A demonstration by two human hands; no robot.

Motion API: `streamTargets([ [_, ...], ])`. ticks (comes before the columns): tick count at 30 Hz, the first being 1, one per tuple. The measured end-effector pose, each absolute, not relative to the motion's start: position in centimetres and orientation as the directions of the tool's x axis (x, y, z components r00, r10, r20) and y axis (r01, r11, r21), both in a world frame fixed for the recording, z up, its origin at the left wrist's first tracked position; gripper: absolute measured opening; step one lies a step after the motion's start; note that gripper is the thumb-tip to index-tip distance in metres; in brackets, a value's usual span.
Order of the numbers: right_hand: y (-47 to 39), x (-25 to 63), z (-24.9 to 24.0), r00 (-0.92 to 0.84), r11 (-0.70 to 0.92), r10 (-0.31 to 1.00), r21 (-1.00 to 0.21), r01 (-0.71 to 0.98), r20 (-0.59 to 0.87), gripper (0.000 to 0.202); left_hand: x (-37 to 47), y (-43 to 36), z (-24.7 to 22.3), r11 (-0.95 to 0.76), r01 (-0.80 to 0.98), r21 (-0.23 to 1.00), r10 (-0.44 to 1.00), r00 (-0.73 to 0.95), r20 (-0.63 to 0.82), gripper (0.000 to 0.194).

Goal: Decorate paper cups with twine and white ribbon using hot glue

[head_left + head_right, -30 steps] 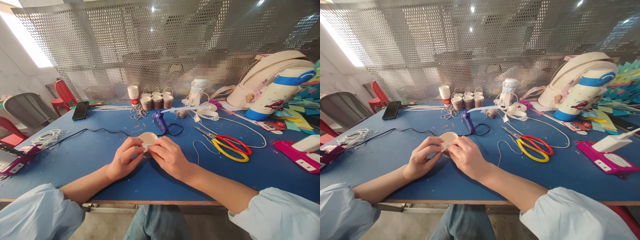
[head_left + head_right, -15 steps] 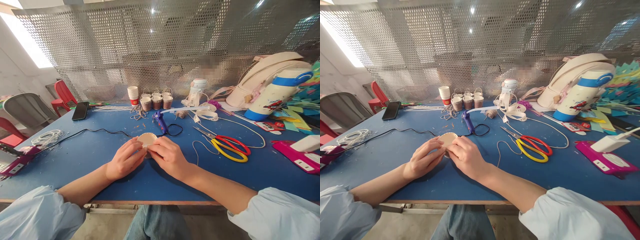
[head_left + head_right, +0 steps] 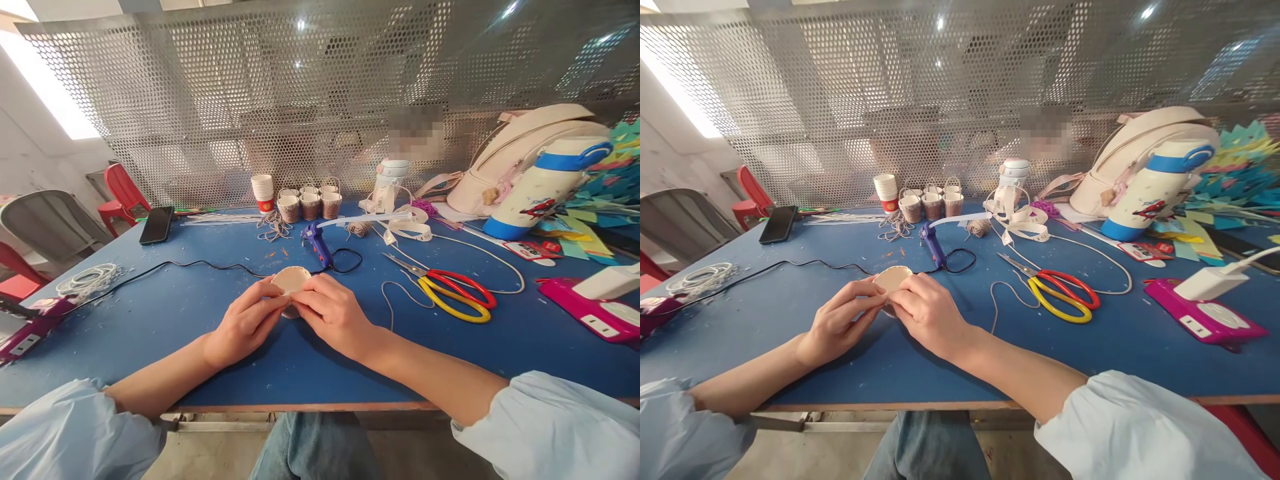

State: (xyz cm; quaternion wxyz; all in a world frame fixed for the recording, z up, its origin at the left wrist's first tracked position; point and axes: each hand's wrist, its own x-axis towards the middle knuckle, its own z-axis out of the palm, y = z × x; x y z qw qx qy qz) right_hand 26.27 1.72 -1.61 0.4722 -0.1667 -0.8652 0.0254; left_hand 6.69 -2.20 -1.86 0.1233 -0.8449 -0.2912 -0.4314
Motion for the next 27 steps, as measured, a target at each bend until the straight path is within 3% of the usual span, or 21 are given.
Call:
streamTargets([
  [8, 1.7, 26.3, -1.6, -0.499, 0.944, 0.317, -0.215, 0.252, 0.806, 0.018, 7.3, -2.6, -1.2, -0.772, 0.619, 0.146, 0.469, 0.398, 0.789, 0.017],
  [16, 1.8, 26.2, -1.6, -0.493, 0.950, 0.305, -0.221, 0.223, 0.815, 0.014, 7.4, -3.1, 0.6, -0.622, 0.696, 0.359, 0.713, 0.313, 0.627, 0.007],
  [27, 1.9, 26.2, -1.5, -0.492, 0.961, 0.269, -0.198, 0.193, 0.828, 0.019, 7.1, -3.2, 1.7, -0.649, 0.680, 0.340, 0.726, 0.421, 0.545, 0.013],
])
